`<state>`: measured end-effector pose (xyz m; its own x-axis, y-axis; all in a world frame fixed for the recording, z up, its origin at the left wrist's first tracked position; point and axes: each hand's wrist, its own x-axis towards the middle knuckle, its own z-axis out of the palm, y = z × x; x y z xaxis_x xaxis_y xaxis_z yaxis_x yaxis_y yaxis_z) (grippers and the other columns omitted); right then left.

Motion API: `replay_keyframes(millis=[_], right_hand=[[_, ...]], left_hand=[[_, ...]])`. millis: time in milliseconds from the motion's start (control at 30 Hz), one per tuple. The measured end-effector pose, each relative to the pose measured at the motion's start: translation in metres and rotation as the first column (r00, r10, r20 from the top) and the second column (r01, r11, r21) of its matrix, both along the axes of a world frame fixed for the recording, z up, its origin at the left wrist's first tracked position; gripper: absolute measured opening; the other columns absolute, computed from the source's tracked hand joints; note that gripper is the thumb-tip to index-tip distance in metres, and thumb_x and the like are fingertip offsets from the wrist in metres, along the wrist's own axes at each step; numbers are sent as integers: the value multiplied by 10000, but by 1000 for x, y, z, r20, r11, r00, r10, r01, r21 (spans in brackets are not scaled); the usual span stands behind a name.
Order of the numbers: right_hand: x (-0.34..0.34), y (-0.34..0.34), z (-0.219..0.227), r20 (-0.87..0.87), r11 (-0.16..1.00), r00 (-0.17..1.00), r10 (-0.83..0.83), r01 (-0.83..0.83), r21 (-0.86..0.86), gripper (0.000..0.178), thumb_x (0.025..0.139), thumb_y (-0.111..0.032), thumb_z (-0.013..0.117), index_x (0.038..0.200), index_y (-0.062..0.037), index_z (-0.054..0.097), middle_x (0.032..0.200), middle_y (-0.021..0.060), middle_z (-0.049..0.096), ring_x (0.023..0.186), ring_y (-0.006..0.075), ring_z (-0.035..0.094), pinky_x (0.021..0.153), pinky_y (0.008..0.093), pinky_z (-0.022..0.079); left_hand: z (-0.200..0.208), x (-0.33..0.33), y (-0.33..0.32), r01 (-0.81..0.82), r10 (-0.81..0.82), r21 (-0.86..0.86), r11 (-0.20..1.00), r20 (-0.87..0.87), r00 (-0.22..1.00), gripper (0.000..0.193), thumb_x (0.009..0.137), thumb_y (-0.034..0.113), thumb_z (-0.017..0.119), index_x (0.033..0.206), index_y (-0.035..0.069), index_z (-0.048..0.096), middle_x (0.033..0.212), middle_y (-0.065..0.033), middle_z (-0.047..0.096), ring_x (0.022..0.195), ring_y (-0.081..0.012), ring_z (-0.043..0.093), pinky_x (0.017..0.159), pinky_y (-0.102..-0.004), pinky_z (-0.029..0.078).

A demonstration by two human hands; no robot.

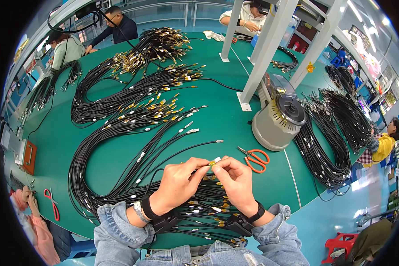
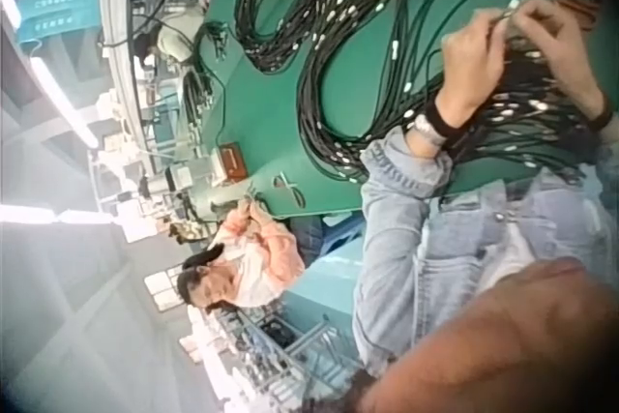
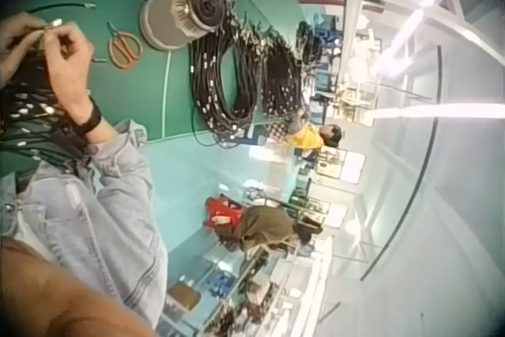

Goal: The person picks up a cable, fits a connector onto the end by hand, and trims the excess material using shears. This process is repeated for several more cables throughout the video.

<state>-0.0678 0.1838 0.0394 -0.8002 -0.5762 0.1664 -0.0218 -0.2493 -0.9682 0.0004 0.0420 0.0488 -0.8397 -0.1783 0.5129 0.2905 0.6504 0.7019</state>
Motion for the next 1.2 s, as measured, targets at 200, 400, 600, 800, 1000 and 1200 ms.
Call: replay_keyframes(millis=[200, 400, 600, 800, 1000, 1200], right_hand=[[1, 0, 4, 11, 1000, 1000, 3, -4, 22, 51, 853, -33, 586, 842, 16, 587, 807, -6, 530, 696, 43, 456, 598, 192, 356], [0, 1, 3, 14, 1000, 1000, 10, -10, 25, 62, 854, -41, 588, 834, 18, 589, 802, -8, 525, 693, 42, 452, 595, 191, 352], [0, 1, 2, 5, 999, 1000, 3, -3, 40, 66, 855, -40, 585, 829, 21, 587, 798, -6, 522, 691, 44, 450, 597, 193, 352], [-1, 2, 2, -7, 999, 1000, 2, -1, 46, 67, 856, -36, 579, 824, 22, 586, 797, -2, 522, 695, 48, 454, 601, 194, 355], [-2, 3, -2, -71, 999, 997, 4, -1, 46, 52, 848, -20, 583, 825, 27, 584, 796, 7, 530, 704, 58, 466, 612, 203, 369], [-3, 2, -2, -95, 998, 996, 1, 4, 60, 44, 841, -10, 589, 828, 32, 588, 784, 9, 537, 705, 63, 475, 620, 206, 377]], left_hand=[[-1, 1, -2, 6, -7, -16, 1000, -17, 1000, 141, 796, 6, 640, 930, 6, 598, 707, -112, 658, 594, -197, 659, 497, -253, 487], [2, 1, 1, -12, 11, 42, 999, 16, 1000, 266, 784, 0, 653, 1019, 5, 531, 665, -95, 648, 564, -190, 646, 466, -248, 456], [2, 2, 1, -9, 9, 23, 1000, 17, 1000, 282, 778, -11, 656, 1030, 9, 528, 657, -93, 645, 553, -187, 640, 472, -249, 460], [-3, -1, -2, 15, -18, -57, 998, -57, 998, 294, 775, -16, 657, 1039, 23, 534, 662, -92, 643, 549, -184, 635, 486, -249, 471], [-2, -1, -1, 4, -5, -17, 1000, -52, 999, 284, 791, 24, 646, 1048, 56, 529, 655, -97, 634, 513, -229, 612, 438, -303, 451], [0, 1, 0, -1, 0, -7, 1000, -18, 1000, 265, 795, 25, 646, 1030, 41, 523, 641, -89, 627, 507, -223, 611, 428, -296, 441]])
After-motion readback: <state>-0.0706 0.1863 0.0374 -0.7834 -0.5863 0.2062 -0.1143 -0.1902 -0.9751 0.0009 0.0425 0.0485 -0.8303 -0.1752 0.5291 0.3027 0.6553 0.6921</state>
